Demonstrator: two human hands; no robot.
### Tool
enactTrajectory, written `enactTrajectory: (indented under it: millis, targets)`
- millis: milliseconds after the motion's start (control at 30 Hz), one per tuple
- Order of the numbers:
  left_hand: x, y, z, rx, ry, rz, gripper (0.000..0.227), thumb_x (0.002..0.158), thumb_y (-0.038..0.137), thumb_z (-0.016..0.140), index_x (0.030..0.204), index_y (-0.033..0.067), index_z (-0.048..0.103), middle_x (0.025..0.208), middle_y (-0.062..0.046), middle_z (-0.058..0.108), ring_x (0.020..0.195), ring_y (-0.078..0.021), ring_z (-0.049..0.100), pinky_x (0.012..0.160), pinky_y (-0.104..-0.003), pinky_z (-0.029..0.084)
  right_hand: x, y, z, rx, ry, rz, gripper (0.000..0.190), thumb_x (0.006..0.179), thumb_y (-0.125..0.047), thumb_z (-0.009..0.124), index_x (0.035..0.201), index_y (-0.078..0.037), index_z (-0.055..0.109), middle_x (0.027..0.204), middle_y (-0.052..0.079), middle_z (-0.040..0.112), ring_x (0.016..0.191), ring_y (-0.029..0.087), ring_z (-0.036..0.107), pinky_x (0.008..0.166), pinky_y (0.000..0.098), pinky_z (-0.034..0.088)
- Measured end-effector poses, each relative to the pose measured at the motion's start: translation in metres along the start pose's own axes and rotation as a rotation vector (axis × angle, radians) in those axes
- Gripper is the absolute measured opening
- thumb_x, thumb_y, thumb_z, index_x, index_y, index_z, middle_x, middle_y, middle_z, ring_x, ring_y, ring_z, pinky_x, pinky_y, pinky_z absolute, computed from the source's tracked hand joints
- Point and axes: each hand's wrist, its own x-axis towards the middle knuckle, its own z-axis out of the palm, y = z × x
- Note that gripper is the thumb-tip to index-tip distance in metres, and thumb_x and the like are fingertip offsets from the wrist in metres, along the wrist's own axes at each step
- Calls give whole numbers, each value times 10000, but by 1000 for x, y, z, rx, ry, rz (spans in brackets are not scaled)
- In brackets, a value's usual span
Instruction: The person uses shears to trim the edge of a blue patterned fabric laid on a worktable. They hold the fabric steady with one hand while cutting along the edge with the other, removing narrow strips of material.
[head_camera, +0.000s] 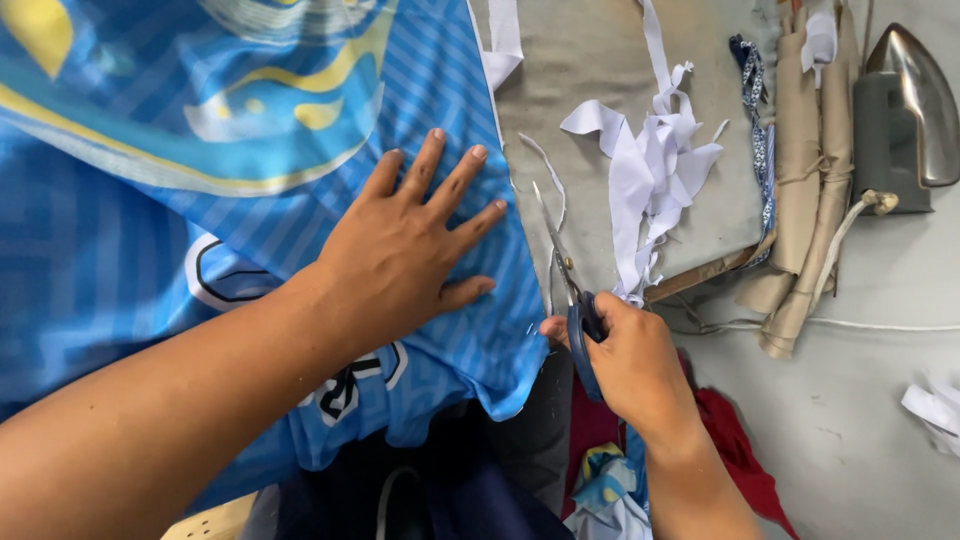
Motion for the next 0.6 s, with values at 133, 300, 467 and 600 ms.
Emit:
enactTrajectory:
  millis: [133, 300, 467, 600]
  targets:
    - [33, -10, -20, -21, 188, -4, 508, 924, 280, 578, 1396, 96, 616, 1157, -126, 607, 1032, -367, 555, 797, -483, 479, 7, 19, -1, 87, 16, -56, 153, 906, -106, 591, 784, -109, 684, 918, -125, 888, 478, 90, 436, 519, 271, 390]
    - [94, -42, -6, 86, 246, 131, 188, 905, 344, 740, 945, 160, 753, 1041, -94, 642, 978, -291, 526, 662, -420, 462, 14, 39, 6, 178, 54, -146, 261, 905, -107, 653, 683, -87, 516, 869, -89, 899, 459, 84, 350, 465, 274, 352]
    - [107, -61, 8, -423, 83, 268, 101, 699, 118, 810, 731, 178, 735, 1102, -14, 675, 1082, -272, 549, 844, -452, 387, 16, 50, 8, 244, 25, -190, 152, 875, -87, 673, 730, -82, 627, 799, -33, 904, 870, 78, 878, 803, 206, 628]
    - [100, -65, -1, -552, -14, 254, 131, 829, 135, 759, 888, 189, 656, 953, 30, 669, 1071, -258, 524, 914, -472, 304, 20, 49, 14, 238, 13, -208, 210, 883, -81, 641, 706, -84, 529, 777, -26, 905, 856, 82, 887, 780, 214, 628]
